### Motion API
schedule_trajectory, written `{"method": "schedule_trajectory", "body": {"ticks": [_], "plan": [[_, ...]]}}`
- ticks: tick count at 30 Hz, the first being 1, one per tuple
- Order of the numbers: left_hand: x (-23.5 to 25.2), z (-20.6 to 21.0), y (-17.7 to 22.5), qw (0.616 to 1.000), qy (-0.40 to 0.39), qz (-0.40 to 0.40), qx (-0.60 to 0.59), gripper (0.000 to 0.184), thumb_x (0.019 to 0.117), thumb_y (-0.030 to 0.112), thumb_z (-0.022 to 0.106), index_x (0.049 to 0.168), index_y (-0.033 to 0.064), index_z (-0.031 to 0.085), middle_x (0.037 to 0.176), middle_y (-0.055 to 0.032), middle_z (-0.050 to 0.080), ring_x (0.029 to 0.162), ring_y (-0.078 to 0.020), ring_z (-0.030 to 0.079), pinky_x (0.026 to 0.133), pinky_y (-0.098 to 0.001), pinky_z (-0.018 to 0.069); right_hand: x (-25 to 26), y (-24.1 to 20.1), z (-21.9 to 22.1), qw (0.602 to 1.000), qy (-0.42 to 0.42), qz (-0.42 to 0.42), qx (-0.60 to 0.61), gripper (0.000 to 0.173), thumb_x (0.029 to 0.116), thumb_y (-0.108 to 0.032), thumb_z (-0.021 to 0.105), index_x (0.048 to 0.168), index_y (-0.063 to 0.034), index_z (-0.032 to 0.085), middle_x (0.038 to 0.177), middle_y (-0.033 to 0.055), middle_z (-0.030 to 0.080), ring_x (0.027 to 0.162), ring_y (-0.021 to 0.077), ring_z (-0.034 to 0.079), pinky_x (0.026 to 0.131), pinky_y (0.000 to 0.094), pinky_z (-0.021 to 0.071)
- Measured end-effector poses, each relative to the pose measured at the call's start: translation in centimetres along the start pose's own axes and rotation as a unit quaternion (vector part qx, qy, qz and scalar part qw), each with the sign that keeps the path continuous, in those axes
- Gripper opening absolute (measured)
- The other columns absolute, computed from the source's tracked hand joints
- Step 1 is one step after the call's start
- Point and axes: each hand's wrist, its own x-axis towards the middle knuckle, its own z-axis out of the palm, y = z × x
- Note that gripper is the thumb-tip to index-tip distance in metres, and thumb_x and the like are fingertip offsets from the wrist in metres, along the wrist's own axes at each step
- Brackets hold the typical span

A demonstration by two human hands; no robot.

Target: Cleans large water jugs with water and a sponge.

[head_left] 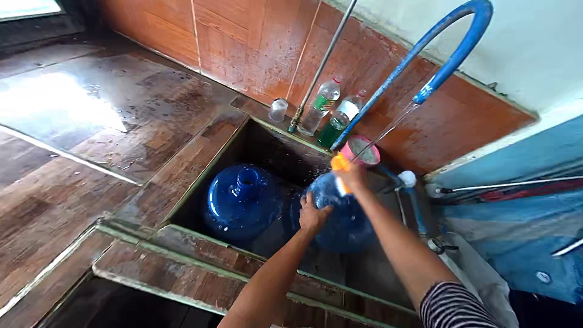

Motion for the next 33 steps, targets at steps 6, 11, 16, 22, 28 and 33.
{"method": "schedule_trajectory", "body": {"ticks": [6, 11, 16, 22, 28, 33], "plan": [[0.9, 0.4, 1.1, 0.999, -0.008, 0.029, 0.025, 0.089, 0.0948, 0.038, 0.072, 0.161, 0.0052, 0.023, 0.162, -0.0310, 0.024, 0.142, -0.0461, 0.042, 0.111, -0.0584, 0.0421, 1.1, 0.7, 1.4, 0.996, 0.030, 0.000, 0.081, 0.061, 0.0970, -0.038, 0.071, 0.137, 0.0056, 0.056, 0.124, 0.0325, 0.065, 0.119, 0.0493, 0.062, 0.100, 0.0663, 0.0468], [4.7, -1.8, 2.2, 0.998, 0.027, 0.046, 0.017, 0.066, 0.0998, 0.028, 0.065, 0.152, -0.0017, 0.038, 0.146, -0.0333, 0.046, 0.133, -0.0451, 0.051, 0.108, -0.0585, 0.0440, -7.0, 3.2, 1.0, 0.994, -0.089, -0.009, 0.055, 0.066, 0.0990, -0.043, 0.066, 0.151, -0.0060, 0.047, 0.124, 0.0267, 0.067, 0.117, 0.0433, 0.065, 0.100, 0.0606, 0.0490], [8.5, -3.7, 4.9, 0.992, -0.055, 0.066, 0.092, 0.057, 0.1012, 0.023, 0.065, 0.149, 0.0008, 0.043, 0.132, -0.0272, 0.060, 0.119, -0.0357, 0.062, 0.102, -0.0535, 0.0492, -6.7, 14.4, -0.4, 0.969, -0.005, 0.064, 0.240, 0.060, 0.0978, -0.033, 0.071, 0.143, 0.0015, 0.053, 0.128, 0.0273, 0.064, 0.119, 0.0379, 0.064, 0.106, 0.0539, 0.0476], [12.2, -0.6, 11.8, 0.894, -0.233, 0.124, 0.362, 0.058, 0.0999, 0.017, 0.067, 0.151, 0.0016, 0.044, 0.144, -0.0279, 0.053, 0.134, -0.0400, 0.053, 0.113, -0.0557, 0.0403, -8.9, 19.2, 3.2, 0.895, 0.093, 0.147, 0.410, 0.057, 0.0946, -0.030, 0.074, 0.138, 0.0030, 0.058, 0.125, 0.0242, 0.067, 0.114, 0.0305, 0.066, 0.103, 0.0482, 0.0505], [14.3, 6.6, 13.4, 0.784, -0.141, 0.233, 0.558, 0.051, 0.1065, 0.045, 0.051, 0.140, 0.0072, 0.062, 0.145, -0.0257, 0.054, 0.139, -0.0511, 0.042, 0.112, -0.0750, 0.0195, -7.8, 17.4, 6.4, 0.791, 0.047, 0.137, 0.595, 0.052, 0.0977, -0.025, 0.070, 0.139, 0.0029, 0.056, 0.122, 0.0208, 0.068, 0.106, 0.0227, 0.069, 0.096, 0.0407, 0.0557], [13.5, 10.8, 10.5, 0.775, -0.034, 0.314, 0.547, 0.052, 0.1063, 0.040, 0.050, 0.134, -0.0032, 0.062, 0.151, -0.0324, 0.043, 0.143, -0.0517, 0.036, 0.117, -0.0704, 0.0198, -0.8, 15.5, 8.3, 0.741, 0.054, 0.131, 0.657, 0.053, 0.0964, -0.031, 0.073, 0.138, -0.0020, 0.057, 0.114, 0.0220, 0.069, 0.100, 0.0295, 0.069, 0.090, 0.0487, 0.0568]]}}
